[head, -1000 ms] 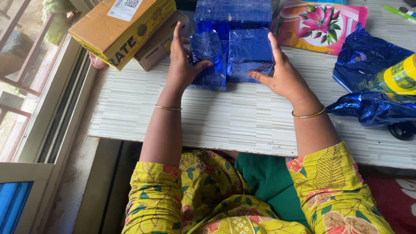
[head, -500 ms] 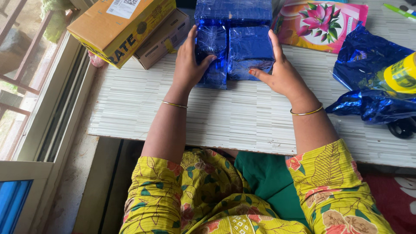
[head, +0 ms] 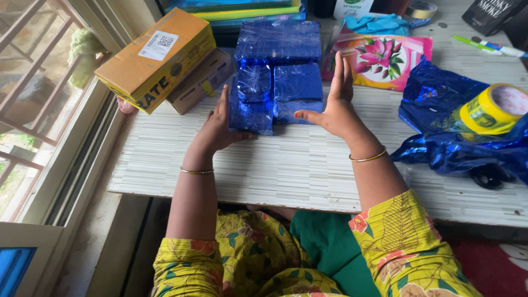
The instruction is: The person wraps a small cardboard box with blue metallic paper. They smooth the paper, fold the edges, and secure the package with clear tape and scissors. The wrapped box is placed on the table.
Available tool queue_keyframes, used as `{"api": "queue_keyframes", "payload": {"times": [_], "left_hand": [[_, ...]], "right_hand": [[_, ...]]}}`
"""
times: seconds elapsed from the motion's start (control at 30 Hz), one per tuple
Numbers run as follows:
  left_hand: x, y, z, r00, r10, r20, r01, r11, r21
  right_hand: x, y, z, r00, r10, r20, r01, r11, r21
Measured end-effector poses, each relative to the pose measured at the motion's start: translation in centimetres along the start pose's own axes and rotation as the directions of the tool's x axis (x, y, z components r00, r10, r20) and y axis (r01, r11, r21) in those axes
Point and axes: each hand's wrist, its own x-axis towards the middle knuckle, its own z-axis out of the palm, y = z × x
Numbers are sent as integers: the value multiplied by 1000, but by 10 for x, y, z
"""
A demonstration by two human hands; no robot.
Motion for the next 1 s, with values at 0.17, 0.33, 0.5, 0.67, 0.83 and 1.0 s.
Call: {"api": "queue_keyframes", "payload": {"times": [0.17,0.33,0.5,0.67,0.83,1.0], "left_hand": [[5,-19,0,999,45,-4,-45,998,-45],[-4,-30,-33,718,143,-682,112,942,315],[-5,-74,-60,152,-294,-944,247,936,-252],[7,-100,-60,391,-759,-521,-437,345,-831],[10,-96,-58,478,-740,-474,-492,221,-842],[12,-96,-56,418,-702,-577,-563,298,-771]], "right_hand": [[9,4,2,977,-95,-193,81,994,-76],[10,9,6,949,-136,-284,103,986,-130],[6,1,13,946,-141,-291,91,979,-180],[3,6,12,927,-183,-328,140,978,-152],[12,13,23,887,-151,-437,161,987,-16],[26,-13,-25,864,344,-368,-71,806,587]]}}
